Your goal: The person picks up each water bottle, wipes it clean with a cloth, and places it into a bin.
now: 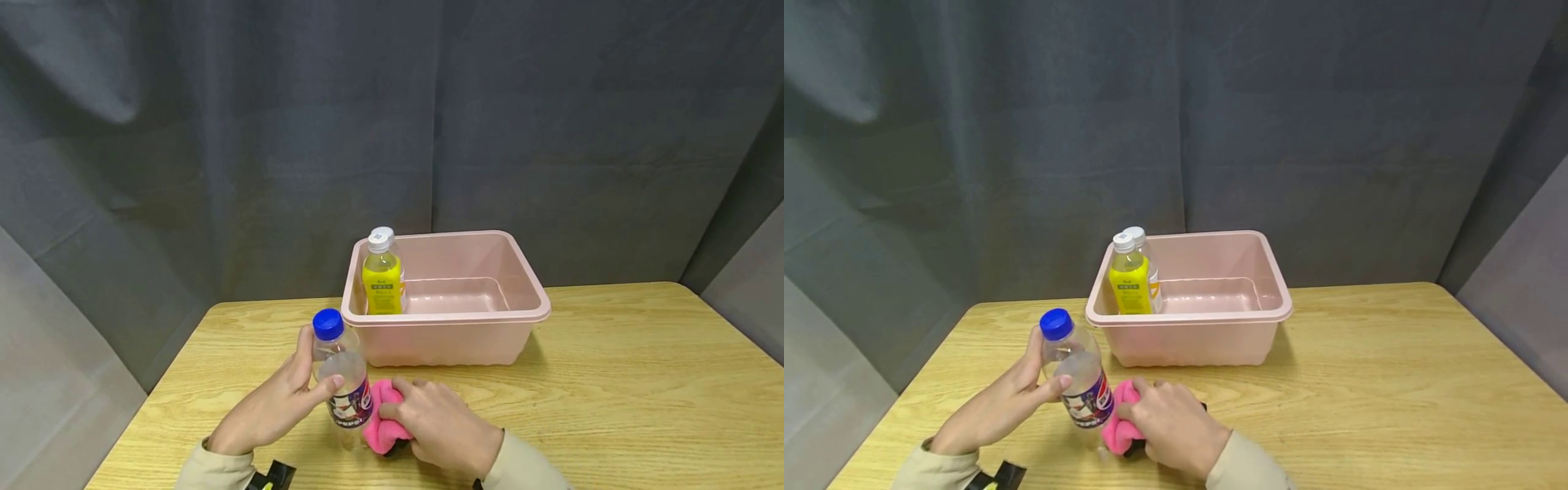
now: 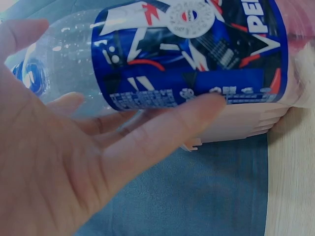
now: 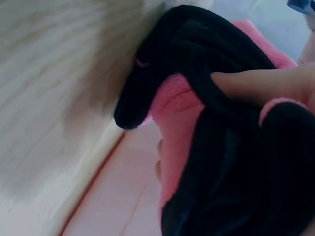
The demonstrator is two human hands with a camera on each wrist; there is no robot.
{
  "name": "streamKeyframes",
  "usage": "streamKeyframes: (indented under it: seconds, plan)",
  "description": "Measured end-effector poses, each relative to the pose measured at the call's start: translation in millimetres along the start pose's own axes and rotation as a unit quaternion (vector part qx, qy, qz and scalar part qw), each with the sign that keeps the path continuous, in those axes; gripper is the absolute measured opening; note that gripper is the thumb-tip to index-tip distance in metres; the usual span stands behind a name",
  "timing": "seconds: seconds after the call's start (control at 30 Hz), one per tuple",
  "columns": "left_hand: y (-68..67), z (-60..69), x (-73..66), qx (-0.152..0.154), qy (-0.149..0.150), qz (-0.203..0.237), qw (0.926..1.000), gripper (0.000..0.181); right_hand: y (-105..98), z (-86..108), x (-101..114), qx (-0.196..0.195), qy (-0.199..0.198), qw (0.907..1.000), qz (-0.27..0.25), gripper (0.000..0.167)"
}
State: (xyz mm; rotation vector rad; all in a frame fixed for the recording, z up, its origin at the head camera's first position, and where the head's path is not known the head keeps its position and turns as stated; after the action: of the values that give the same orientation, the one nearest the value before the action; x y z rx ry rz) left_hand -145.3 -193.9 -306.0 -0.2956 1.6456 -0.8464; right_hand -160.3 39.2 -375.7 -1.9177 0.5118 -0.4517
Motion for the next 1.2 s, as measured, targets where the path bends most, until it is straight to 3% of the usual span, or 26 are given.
streamKeyframes:
  seconds: [0.17,0.3,0.37,0.5,0.63,0.83,1.2]
  plan:
    - [0.7,-1.3,-0.5,-0.006,0.002,0.007,1.0,0.085,-15.0,-1.0,-2.2,-0.022,0.007,0.9988,-0.043,0.041]
    - [1.8,-2.3,-0.8,-0.012,0.017,0.014,0.9997,0.075,-27.9,-1.8,-2.3,-0.11,0.001,0.991,-0.077,0.044]
    - [2.2,-2.4,-0.9,-0.014,0.021,0.014,0.9996,0.073,-33.0,-2.5,-3.0,-0.17,-0.003,0.9798,-0.106,0.048]
    - [2.8,-2.6,-0.3,-0.017,0.03,0.012,0.9993,0.068,-40.0,-4.5,-4.2,-0.275,-0.008,0.9476,-0.162,0.053]
    - [3.2,-2.8,0.2,-0.019,0.038,0.01,0.999,0.064,-42.5,-6.0,-4.0,-0.33,-0.008,0.9254,-0.186,0.049]
    - [3.5,-3.1,0.5,-0.019,0.041,0.009,0.9989,0.063,-43.7,-6.3,-3.1,-0.346,-0.013,0.9195,-0.187,0.051]
    - [2.9,-2.4,0.8,-0.023,0.039,0.002,0.999,0.066,-44.7,-6.4,-3.7,-0.343,-0.026,0.9219,-0.179,0.05]
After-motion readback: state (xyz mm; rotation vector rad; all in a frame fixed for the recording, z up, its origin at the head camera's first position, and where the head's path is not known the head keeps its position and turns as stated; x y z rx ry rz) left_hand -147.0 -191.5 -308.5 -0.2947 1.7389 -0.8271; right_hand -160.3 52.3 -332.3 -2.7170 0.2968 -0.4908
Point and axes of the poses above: each hand's wrist, its own z-axis away from the middle knuckle, its own y-axis out of the palm, x = y × z, the point moved 1 cm from there along -z, towards the middle knuckle, and after that the axes turned 4 degrees about -x, right-handed, at the moved point
